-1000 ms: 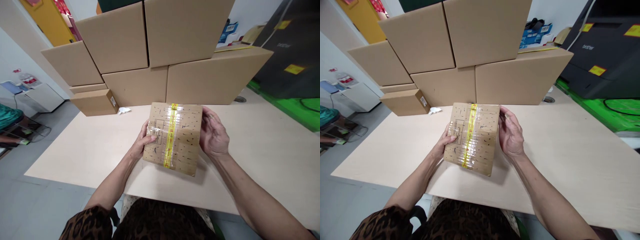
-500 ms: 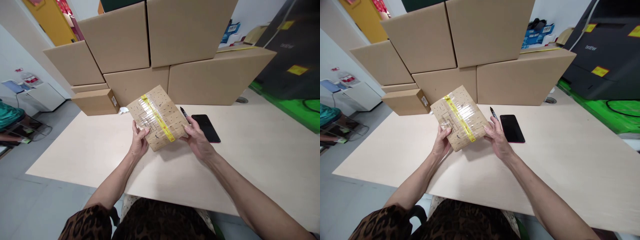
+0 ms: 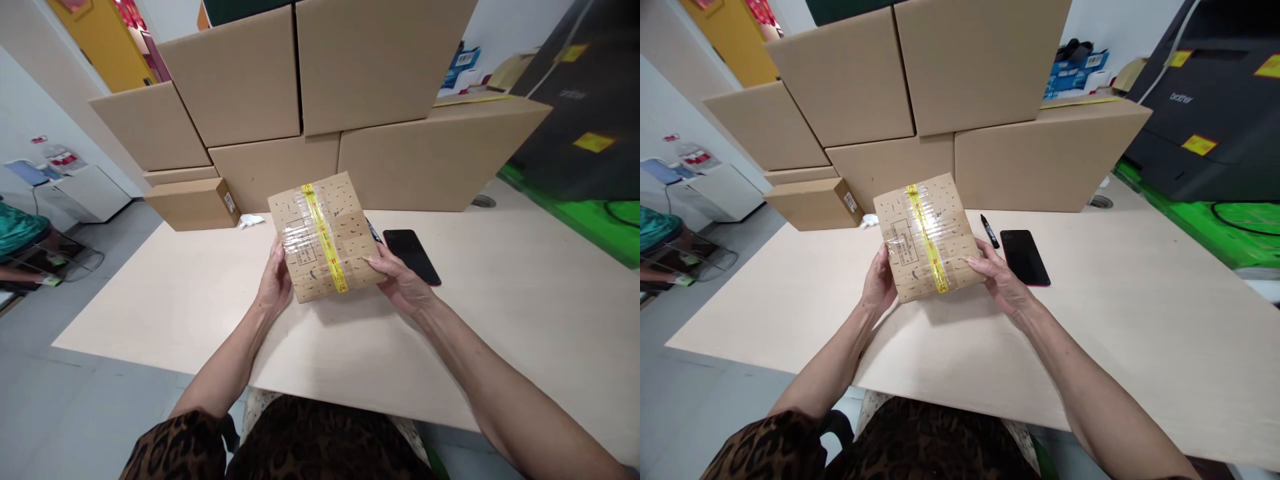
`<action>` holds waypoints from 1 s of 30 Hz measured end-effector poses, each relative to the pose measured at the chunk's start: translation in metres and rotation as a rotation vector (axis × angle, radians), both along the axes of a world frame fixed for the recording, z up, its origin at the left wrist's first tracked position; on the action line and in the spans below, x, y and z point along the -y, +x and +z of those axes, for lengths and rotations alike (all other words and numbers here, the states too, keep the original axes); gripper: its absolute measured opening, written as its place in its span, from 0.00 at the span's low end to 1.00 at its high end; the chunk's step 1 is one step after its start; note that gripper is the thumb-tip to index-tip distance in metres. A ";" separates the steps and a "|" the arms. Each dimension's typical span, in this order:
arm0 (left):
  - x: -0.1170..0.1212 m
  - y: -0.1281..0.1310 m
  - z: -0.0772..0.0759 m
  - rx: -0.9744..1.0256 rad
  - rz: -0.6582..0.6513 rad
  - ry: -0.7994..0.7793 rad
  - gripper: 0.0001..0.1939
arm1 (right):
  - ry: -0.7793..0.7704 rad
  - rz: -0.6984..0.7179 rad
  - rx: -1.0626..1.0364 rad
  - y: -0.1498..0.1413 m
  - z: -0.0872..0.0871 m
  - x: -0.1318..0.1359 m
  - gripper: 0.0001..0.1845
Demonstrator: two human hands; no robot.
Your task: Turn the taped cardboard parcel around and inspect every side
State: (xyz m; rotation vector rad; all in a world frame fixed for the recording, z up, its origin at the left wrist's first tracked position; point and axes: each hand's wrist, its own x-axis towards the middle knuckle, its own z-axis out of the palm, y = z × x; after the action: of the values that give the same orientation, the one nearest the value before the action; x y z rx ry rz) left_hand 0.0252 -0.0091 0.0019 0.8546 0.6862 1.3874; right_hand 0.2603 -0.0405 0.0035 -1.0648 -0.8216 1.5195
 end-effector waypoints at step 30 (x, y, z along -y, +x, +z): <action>-0.015 -0.025 -0.006 -0.084 0.172 -0.104 0.35 | -0.080 -0.057 -0.065 0.033 -0.005 -0.018 0.22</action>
State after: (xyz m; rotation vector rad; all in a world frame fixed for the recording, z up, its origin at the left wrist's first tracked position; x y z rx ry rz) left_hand 0.0000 0.0056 -0.0037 0.7890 0.9061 1.4608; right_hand 0.2935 -0.0226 -0.0014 -1.0831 -0.6850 1.5414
